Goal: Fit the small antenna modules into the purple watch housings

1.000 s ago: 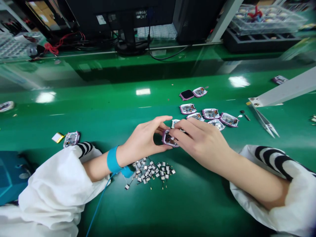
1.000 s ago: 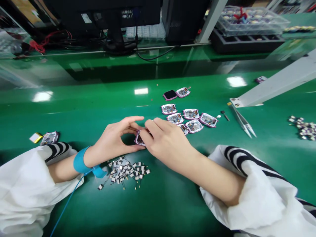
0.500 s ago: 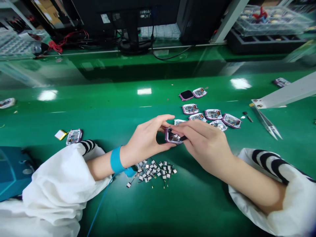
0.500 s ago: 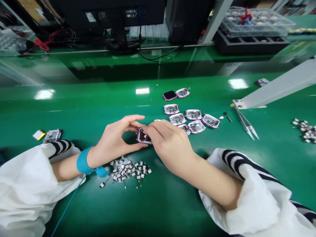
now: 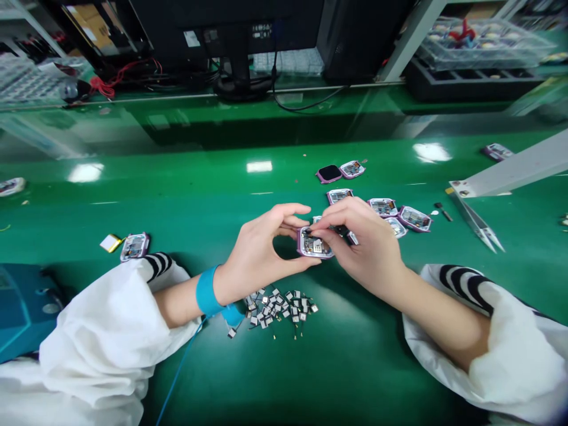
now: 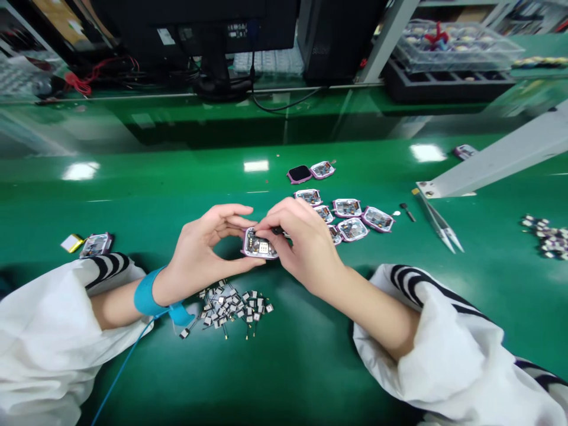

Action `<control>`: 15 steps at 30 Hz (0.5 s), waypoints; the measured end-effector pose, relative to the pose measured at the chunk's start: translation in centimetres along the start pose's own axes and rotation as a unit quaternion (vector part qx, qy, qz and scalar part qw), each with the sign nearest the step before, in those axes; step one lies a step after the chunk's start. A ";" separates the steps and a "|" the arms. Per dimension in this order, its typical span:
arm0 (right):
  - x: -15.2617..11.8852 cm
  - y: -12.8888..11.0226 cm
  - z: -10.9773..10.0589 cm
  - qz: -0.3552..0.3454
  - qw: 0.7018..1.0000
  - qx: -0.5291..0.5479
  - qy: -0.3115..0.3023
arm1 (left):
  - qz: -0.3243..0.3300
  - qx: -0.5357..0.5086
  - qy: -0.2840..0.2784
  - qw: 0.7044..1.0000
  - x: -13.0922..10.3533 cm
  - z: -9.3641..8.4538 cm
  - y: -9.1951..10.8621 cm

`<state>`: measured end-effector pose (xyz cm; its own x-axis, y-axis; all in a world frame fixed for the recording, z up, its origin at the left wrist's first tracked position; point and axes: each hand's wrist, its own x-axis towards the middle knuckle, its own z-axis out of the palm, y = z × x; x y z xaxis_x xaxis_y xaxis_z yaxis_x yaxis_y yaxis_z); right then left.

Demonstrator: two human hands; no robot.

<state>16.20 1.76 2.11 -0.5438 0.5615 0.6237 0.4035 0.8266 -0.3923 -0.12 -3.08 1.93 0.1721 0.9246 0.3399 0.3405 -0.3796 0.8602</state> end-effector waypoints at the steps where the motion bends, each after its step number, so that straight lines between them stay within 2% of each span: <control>1: 0.0 0.1 0.1 0.000 1.000 0.006 0.006 | 0.001 -0.004 0.002 1.000 0.0 0.0 -0.1; 5: -0.1 0.2 0.0 -0.016 1.000 -0.008 -0.012 | 0.018 -0.012 0.008 1.000 -0.2 0.2 -0.6; 7: -0.1 0.3 -0.4 -0.065 0.994 -0.083 -0.031 | 0.017 -0.015 0.008 1.000 -0.2 0.2 -0.7; 10: 0.1 0.2 -1.0 -0.128 0.976 -0.174 -0.029 | 0.001 -0.022 0.000 1.000 -0.1 0.1 -0.6; 13: 0.5 0.1 -1.5 -0.148 0.974 -0.171 -0.032 | -0.004 -0.022 -0.013 1.000 0.1 -0.1 -0.4; 15: 0.9 0.1 -1.7 -0.171 0.968 -0.168 -0.069 | -0.004 -0.017 -0.024 1.000 0.2 -0.2 -0.4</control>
<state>17.03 2.25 3.79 -0.7711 0.2764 0.5736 0.3870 0.9188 0.0776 -0.39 -2.75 1.74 0.2139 0.9249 0.3144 0.3103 -0.3695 0.8759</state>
